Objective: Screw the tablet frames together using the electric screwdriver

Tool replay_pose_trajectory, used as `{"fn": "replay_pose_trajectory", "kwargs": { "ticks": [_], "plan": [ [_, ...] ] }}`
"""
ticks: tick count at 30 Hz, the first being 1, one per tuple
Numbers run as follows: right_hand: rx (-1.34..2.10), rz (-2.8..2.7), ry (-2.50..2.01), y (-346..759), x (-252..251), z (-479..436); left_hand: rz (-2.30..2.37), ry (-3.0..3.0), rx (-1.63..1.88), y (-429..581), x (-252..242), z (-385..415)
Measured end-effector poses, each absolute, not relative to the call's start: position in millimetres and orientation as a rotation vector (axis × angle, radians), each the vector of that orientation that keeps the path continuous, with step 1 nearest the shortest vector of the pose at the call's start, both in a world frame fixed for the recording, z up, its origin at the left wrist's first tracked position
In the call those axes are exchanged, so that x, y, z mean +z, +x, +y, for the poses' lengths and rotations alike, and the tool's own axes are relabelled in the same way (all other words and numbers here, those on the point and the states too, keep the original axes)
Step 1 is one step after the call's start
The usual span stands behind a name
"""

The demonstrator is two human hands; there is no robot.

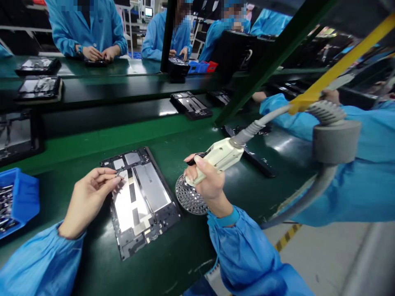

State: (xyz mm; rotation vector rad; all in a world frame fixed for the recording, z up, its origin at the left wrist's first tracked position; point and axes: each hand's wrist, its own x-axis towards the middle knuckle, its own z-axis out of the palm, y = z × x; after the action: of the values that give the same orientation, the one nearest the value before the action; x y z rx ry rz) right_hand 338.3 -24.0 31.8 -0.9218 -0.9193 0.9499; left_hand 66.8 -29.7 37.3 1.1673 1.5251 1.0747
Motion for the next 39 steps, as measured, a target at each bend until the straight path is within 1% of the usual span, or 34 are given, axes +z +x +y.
{"fn": "replay_pose_trajectory", "kwargs": {
  "ticks": [4, 11, 18, 26, 33, 39],
  "plan": [
    [0.954, -0.898, -0.946, 338, 30, -24, 1.596, 1.203, 1.094, 55, 33, -19],
    [0.992, -0.873, -1.004, 339, 29, -29, 1.606, 1.144, 1.258, 36, 15, 9],
    [1.015, -0.922, -0.88, 341, 53, -37, 1.747, 1.109, 1.1, 27, 3, 30],
    [1.077, -0.989, -0.853, 310, 62, -45, 1.733, 1.218, 1.068, 26, -9, 31],
    [1.15, -1.109, -0.752, 240, 82, -5, 1.668, 1.173, 1.001, 24, -14, 38],
    [1.175, -1.059, -0.772, 152, 67, 50, 1.597, 1.08, 0.901, 21, -13, 47]
  ]
}}
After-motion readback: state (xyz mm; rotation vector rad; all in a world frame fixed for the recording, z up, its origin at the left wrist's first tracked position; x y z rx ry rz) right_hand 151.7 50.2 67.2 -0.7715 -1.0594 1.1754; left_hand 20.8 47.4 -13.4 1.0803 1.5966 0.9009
